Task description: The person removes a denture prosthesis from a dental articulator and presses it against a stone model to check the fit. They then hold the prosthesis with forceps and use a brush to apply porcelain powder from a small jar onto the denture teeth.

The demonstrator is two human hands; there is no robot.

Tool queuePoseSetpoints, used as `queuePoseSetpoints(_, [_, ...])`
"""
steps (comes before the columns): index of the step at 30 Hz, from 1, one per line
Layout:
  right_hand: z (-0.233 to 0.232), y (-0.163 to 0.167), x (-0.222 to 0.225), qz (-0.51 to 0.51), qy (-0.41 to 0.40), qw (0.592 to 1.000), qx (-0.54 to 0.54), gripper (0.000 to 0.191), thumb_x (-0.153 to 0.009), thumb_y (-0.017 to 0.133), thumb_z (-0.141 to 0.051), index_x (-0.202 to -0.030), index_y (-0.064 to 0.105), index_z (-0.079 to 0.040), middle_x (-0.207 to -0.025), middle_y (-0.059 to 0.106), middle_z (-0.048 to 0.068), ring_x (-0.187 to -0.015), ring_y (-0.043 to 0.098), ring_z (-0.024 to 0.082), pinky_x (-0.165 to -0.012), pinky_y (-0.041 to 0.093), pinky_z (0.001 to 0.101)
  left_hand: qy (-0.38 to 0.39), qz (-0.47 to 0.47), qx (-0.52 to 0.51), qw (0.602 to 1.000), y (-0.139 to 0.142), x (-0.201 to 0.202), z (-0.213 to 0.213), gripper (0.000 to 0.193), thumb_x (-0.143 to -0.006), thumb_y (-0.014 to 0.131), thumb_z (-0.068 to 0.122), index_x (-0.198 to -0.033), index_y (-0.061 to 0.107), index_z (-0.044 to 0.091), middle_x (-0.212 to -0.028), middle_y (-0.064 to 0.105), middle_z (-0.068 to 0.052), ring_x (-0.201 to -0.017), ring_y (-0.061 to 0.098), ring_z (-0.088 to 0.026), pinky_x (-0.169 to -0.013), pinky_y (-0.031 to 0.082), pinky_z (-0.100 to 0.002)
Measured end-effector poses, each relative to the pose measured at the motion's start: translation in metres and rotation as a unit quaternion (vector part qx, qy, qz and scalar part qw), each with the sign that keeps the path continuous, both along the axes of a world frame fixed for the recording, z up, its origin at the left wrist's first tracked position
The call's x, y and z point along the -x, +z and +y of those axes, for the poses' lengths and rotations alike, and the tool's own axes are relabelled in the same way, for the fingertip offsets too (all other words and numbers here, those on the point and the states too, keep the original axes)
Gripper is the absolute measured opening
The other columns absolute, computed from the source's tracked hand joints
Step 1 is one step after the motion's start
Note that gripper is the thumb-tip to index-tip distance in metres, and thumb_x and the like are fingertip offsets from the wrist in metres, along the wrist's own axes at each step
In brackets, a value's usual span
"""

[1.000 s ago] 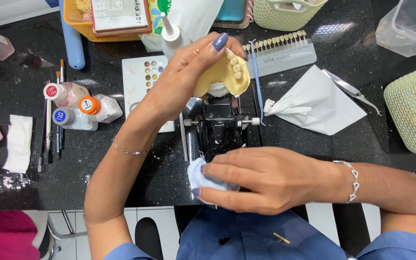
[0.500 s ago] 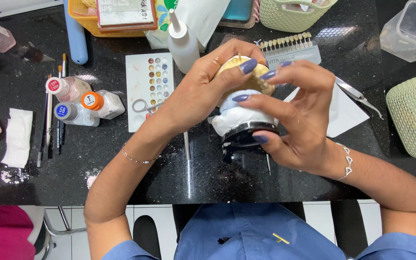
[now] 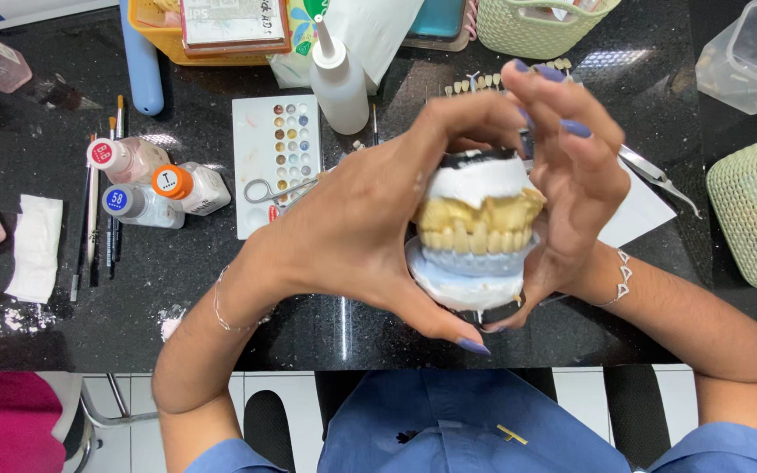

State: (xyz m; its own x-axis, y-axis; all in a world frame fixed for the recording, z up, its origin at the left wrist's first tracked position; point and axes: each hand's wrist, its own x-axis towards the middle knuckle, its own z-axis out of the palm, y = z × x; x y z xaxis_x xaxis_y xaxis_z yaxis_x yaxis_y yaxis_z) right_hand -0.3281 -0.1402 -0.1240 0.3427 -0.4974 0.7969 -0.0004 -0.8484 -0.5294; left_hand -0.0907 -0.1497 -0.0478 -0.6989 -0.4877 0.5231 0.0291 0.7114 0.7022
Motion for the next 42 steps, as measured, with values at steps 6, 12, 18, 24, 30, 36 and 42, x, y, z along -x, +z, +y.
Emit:
queuePoseSetpoints(6, [0.001, -0.021, -0.001, 0.051, -0.001, 0.999, 0.019, 0.14, -0.053, 0.083, -0.078, -0.161, 0.017, -0.017, -0.153, 0.032, 0.027, -0.147, 0.039, 0.042, -0.126, 0.038, 0.0577, 0.009, -0.105, 0.044, 0.993, 0.003, 0.005, 0.003, 0.099, -0.073, 0.097, 0.053, -0.138, 0.044, 0.002, -0.128, 0.061, -0.013, -0.116, 0.067, -0.032, -0.093, 0.057, -0.039])
queuePoseSetpoints(12, [-0.008, -0.044, 0.002, 0.045, 0.01, 0.996, 0.079, 0.139, -0.054, 0.082, -0.083, -0.159, 0.021, -0.014, -0.148, 0.033, 0.03, -0.142, 0.043, 0.045, -0.118, 0.044, 0.0574, -0.002, -0.12, 0.037, 0.992, 0.004, 0.004, 0.004, 0.098, -0.062, 0.097, 0.048, -0.129, 0.044, 0.0, -0.118, 0.058, -0.016, -0.112, 0.062, -0.038, -0.09, 0.053, -0.045])
queuePoseSetpoints(18, [-0.009, -0.054, 0.008, 0.052, 0.056, 0.993, 0.086, 0.137, -0.059, 0.082, -0.088, -0.159, 0.022, -0.014, -0.148, 0.029, 0.027, -0.14, 0.043, 0.043, -0.113, 0.048, 0.0538, -0.052, -0.161, 0.004, 0.986, 0.003, 0.002, 0.004, 0.105, -0.055, 0.097, 0.027, -0.141, 0.041, 0.002, -0.132, 0.055, -0.016, -0.125, 0.058, -0.039, -0.098, 0.055, -0.043])
queuePoseSetpoints(24, [-0.008, -0.06, 0.011, 0.087, 0.058, 0.989, 0.102, 0.132, -0.061, 0.075, -0.09, -0.156, 0.024, -0.015, -0.146, 0.026, 0.024, -0.145, 0.032, 0.045, -0.116, 0.044, 0.0575, -0.045, -0.176, 0.008, 0.983, 0.001, 0.003, 0.005, 0.104, -0.057, 0.098, 0.028, -0.139, 0.041, 0.002, -0.129, 0.054, -0.016, -0.123, 0.059, -0.038, -0.097, 0.055, -0.043])
queuePoseSetpoints(30, [-0.01, -0.055, 0.012, 0.068, 0.075, 0.99, 0.099, 0.13, -0.066, 0.08, -0.086, -0.159, 0.021, -0.016, -0.152, 0.023, 0.025, -0.147, 0.032, 0.044, -0.119, 0.042, 0.0563, -0.038, -0.203, 0.004, 0.978, -0.001, 0.002, 0.003, 0.102, -0.057, 0.099, 0.03, -0.139, 0.043, 0.005, -0.128, 0.057, -0.013, -0.123, 0.06, -0.037, -0.095, 0.056, -0.043])
queuePoseSetpoints(36, [0.006, -0.044, -0.003, 0.025, 0.001, 0.999, 0.031, 0.121, -0.072, 0.078, -0.068, -0.163, 0.016, -0.019, -0.163, 0.02, 0.024, -0.151, 0.044, 0.036, -0.123, 0.038, 0.051, -0.034, -0.042, 0.028, 0.998, -0.018, -0.011, 0.01, 0.112, -0.057, 0.097, 0.027, -0.149, 0.036, 0.007, -0.147, 0.044, -0.018, -0.14, 0.05, -0.04, -0.118, 0.05, -0.047])
queuePoseSetpoints(42, [0.027, -0.065, -0.01, 0.088, 0.029, 0.993, -0.069, 0.118, -0.084, 0.091, -0.036, -0.166, 0.01, -0.013, -0.165, 0.033, 0.026, -0.152, 0.042, 0.045, -0.124, 0.035, 0.052, 0.01, 0.009, -0.003, 1.0, -0.067, -0.023, 0.03, 0.106, -0.072, 0.102, 0.032, -0.155, 0.041, 0.004, -0.158, 0.05, -0.011, -0.142, 0.054, -0.032, -0.121, 0.05, -0.043])
